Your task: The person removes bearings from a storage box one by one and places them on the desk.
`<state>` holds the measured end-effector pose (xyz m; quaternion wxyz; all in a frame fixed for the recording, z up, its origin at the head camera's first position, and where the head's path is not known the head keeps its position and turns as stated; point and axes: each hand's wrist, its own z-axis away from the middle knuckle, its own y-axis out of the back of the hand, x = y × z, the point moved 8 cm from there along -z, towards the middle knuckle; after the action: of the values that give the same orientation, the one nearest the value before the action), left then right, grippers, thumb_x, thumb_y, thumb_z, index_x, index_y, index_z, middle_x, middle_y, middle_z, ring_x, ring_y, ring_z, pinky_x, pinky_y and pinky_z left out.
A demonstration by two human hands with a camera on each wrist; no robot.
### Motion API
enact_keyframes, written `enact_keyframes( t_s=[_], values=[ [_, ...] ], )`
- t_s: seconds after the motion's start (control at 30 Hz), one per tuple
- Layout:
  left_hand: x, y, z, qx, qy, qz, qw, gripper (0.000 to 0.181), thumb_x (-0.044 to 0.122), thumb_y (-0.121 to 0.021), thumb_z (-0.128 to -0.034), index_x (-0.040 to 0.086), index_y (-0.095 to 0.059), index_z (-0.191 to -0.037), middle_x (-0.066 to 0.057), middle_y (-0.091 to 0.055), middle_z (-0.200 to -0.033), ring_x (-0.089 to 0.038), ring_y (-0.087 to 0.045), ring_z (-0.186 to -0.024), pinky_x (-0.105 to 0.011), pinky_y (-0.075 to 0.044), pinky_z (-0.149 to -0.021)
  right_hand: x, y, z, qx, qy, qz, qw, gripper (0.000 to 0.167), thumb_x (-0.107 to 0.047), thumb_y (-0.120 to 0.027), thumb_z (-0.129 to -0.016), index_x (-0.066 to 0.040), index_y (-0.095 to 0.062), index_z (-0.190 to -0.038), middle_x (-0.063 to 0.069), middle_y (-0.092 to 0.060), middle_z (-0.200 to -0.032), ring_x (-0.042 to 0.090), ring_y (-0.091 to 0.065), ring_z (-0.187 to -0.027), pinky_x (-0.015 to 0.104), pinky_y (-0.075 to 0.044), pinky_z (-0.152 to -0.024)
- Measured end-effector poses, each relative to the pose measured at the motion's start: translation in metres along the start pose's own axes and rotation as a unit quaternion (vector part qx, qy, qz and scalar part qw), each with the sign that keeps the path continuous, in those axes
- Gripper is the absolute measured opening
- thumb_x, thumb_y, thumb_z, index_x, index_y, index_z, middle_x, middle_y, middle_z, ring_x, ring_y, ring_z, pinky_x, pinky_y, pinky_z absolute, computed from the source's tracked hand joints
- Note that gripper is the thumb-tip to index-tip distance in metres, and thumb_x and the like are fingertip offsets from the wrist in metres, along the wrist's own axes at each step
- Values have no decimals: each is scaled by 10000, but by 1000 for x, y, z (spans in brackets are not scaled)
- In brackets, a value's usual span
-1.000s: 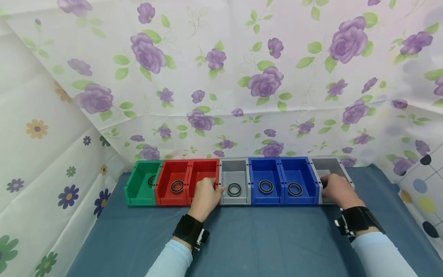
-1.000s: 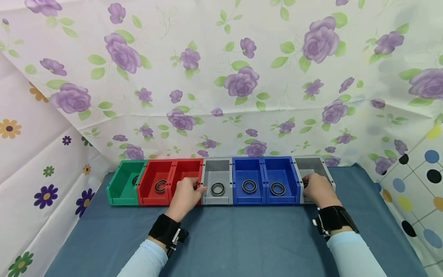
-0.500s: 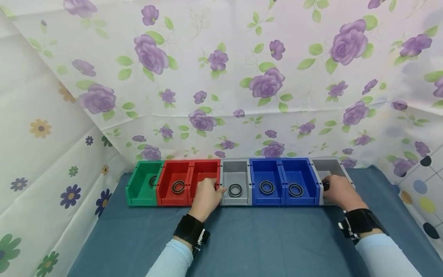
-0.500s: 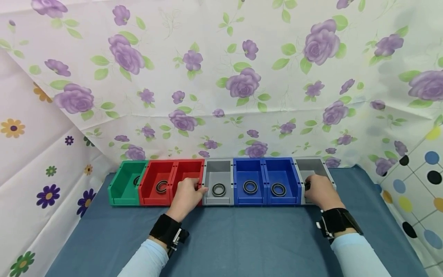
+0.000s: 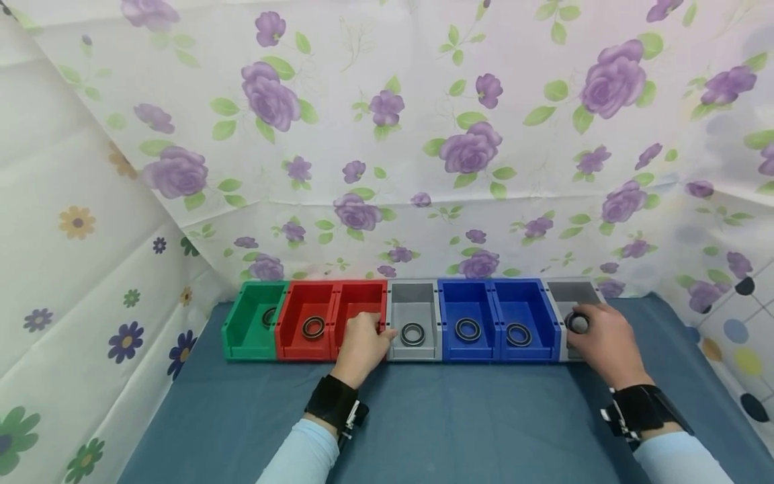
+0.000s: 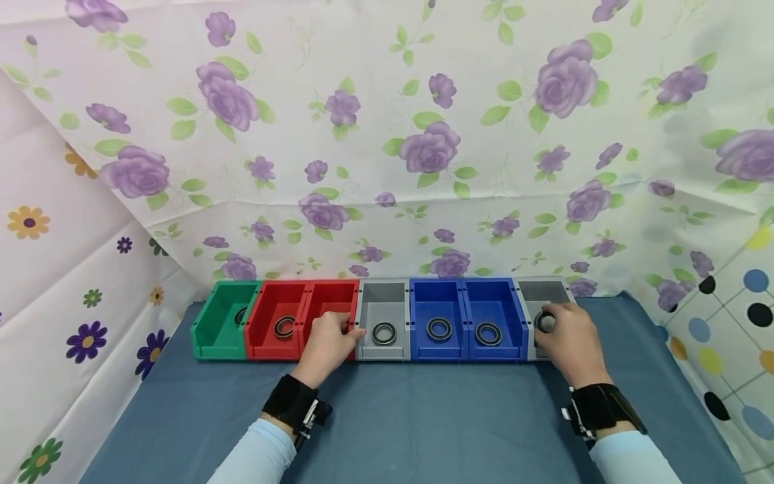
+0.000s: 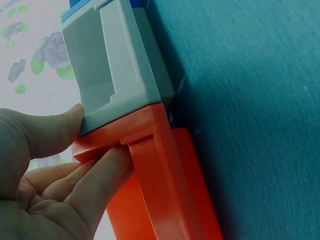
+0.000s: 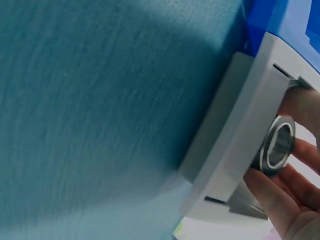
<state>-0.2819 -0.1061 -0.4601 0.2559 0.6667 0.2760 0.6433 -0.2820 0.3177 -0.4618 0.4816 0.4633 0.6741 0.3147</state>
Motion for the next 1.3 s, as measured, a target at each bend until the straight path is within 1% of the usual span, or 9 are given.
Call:
enact_keyframes(
  t_s=[0.1,0.23,0.33,0.5,0.57,0.73,0.9,1.0,1.3],
  values=[
    [-1,1,0,1,28,1,10000,186,220,-726,-815,58,-687,-900,-51,-503,-540,-149,-523,-487,-268,-440,-462,-4,10,4,314,15,-21,9995,445,-178,-739,-753,5,-620,-1141,251,-571,-1080,407,-527,-982,543,-450,-722],
    [-2,0,0,-27,60,-7,10000,218,224,-722,-819,50,-691,-947,-52,-523,-554,-145,-536,-508,-264,-453,-476,-9,23,10,558,20,-153,9983,446,-192,-732,-768,-24,-608,-1163,232,-544,-1116,389,-516,-993,529,-461,-726],
    [-3,-1,0,-48,92,16,9999,221,229,-722,-820,55,-691,-953,-52,-529,-560,-146,-540,-516,-263,-459,-483,-14,30,15,650,90,-226,9976,448,-200,-723,-785,-41,-600,-1185,230,-532,-1155,386,-497,-1029,520,-454,-765],
    [-5,1,1,-22,96,58,9999,200,227,-732,-810,69,-694,-926,-55,-527,-556,-151,-539,-508,-266,-457,-483,-25,41,21,803,206,-181,9964,453,-203,-724,-786,-45,-600,-1193,221,-535,-1151,380,-480,-1061,514,-432,-839],
    [-4,1,1,-18,68,58,10000,223,226,-736,-806,60,-698,-950,-53,-526,-554,-148,-537,-503,-265,-454,-479,-28,45,25,837,254,-144,9961,466,-199,-743,-767,-46,-606,-1185,216,-543,-1138,374,-490,-1040,507,-444,-809],
    [-4,1,0,-60,30,49,10000,272,227,-741,-801,40,-702,-994,-51,-526,-551,-145,-530,-494,-258,-441,-467,-33,53,40,741,329,-98,9967,495,-191,-781,-721,-55,-616,-1167,198,-552,-1114,341,-519,-966,486,-465,-710],
    [-2,0,1,-104,57,118,9999,349,224,-742,-799,16,-686,-1073,-43,-546,-570,-140,-536,-511,-256,-447,-474,-30,55,56,581,271,-25,9979,512,-177,-815,-656,-46,-636,-1118,219,-566,-1075,372,-538,-935,513,-471,-673],
    [-1,1,1,-95,52,129,9999,358,223,-745,-796,15,-684,-1081,-37,-557,-578,-135,-542,-517,-260,-453,-477,-27,54,64,454,241,71,9987,524,-180,-828,-629,-34,-639,-1095,244,-565,-1073,400,-533,-946,529,-465,-670],
    [-2,1,-1,-35,127,56,9999,377,220,-742,-798,8,-675,-1103,-39,-566,-606,-147,-531,-547,-261,-435,-477,-11,40,79,-31,-106,309,9995,525,-242,-831,-628,-52,-649,-1082,236,-588,-1046,420,-552,-931,539,-471,-668]
  ],
)
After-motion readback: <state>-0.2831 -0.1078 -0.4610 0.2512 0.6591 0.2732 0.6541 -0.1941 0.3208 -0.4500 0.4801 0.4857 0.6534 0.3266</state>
